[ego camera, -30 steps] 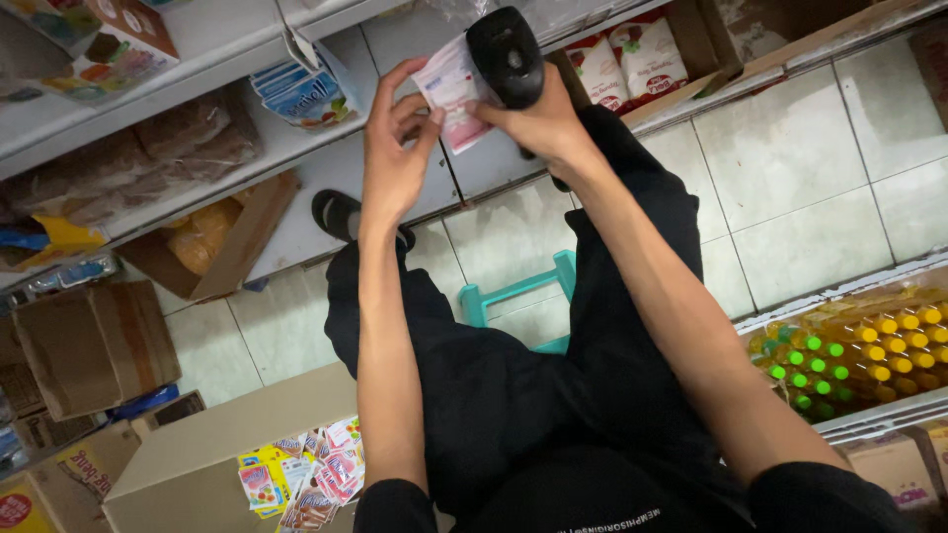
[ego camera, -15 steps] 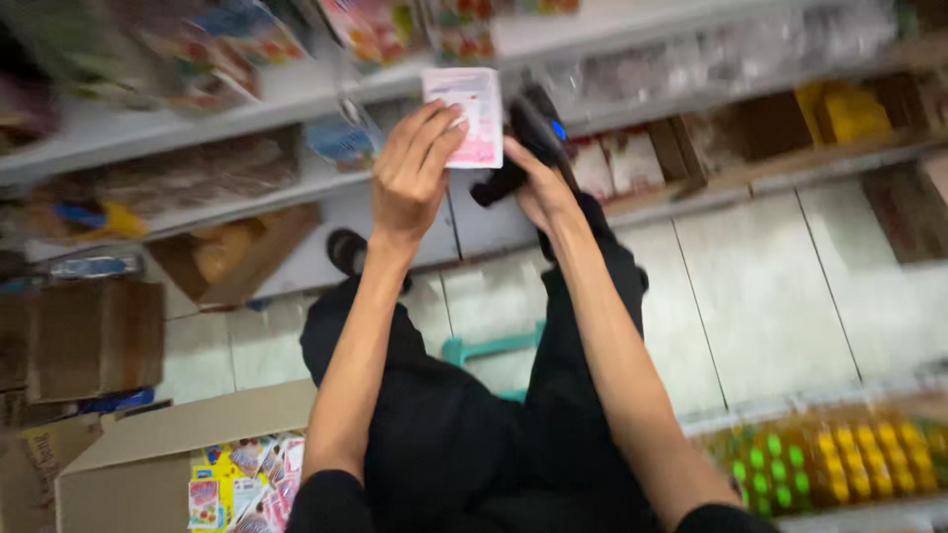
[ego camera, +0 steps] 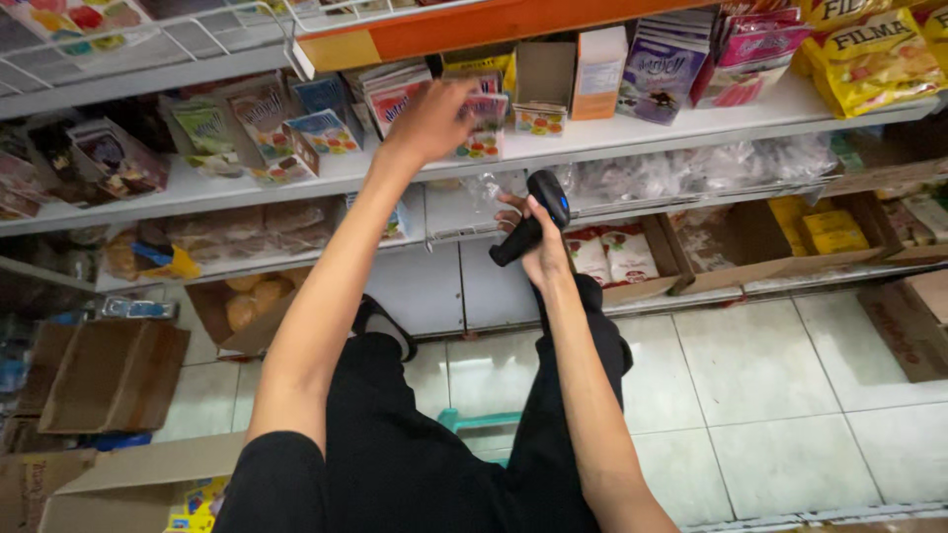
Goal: The person repeatedly picks up small packets from a cardboard box on the floor and scans them with a handheld barcode scanner. After scanning, the person places the packets onto a nearby shelf.
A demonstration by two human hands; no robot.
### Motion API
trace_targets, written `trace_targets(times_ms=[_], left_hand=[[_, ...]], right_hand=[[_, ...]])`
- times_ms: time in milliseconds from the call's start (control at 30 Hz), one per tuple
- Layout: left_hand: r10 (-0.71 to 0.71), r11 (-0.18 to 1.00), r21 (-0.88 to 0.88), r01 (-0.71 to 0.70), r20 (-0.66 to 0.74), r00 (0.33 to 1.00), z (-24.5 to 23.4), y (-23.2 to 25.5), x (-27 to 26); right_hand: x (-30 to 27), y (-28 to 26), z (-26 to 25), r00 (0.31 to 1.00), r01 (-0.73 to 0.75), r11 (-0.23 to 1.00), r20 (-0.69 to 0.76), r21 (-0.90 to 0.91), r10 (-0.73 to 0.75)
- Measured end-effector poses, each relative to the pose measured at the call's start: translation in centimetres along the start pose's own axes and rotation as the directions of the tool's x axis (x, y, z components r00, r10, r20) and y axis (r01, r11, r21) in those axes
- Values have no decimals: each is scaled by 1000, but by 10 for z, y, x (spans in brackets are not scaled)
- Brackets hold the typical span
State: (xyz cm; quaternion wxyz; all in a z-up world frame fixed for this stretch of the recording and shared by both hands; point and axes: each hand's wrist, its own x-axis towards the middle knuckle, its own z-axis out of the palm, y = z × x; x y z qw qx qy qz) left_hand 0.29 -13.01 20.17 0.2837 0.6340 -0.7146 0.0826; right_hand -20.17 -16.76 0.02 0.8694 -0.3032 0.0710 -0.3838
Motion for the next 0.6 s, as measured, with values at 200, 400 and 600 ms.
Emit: trace_targets(times_ms=[200, 400, 600], left_hand=[[15, 937, 334, 106, -340, 940, 11, 6, -6], [-89, 945, 238, 224, -472, 877, 49, 42, -89], [-530, 756, 144, 638, -438, 727, -3, 141, -300]], right_hand=[[2, 1, -2, 996, -17, 1000, -85, -12, 16], [12, 9, -28, 999, -19, 1000, -46, -16, 18], [-10, 2, 3, 991, -126, 989, 33, -81, 129]])
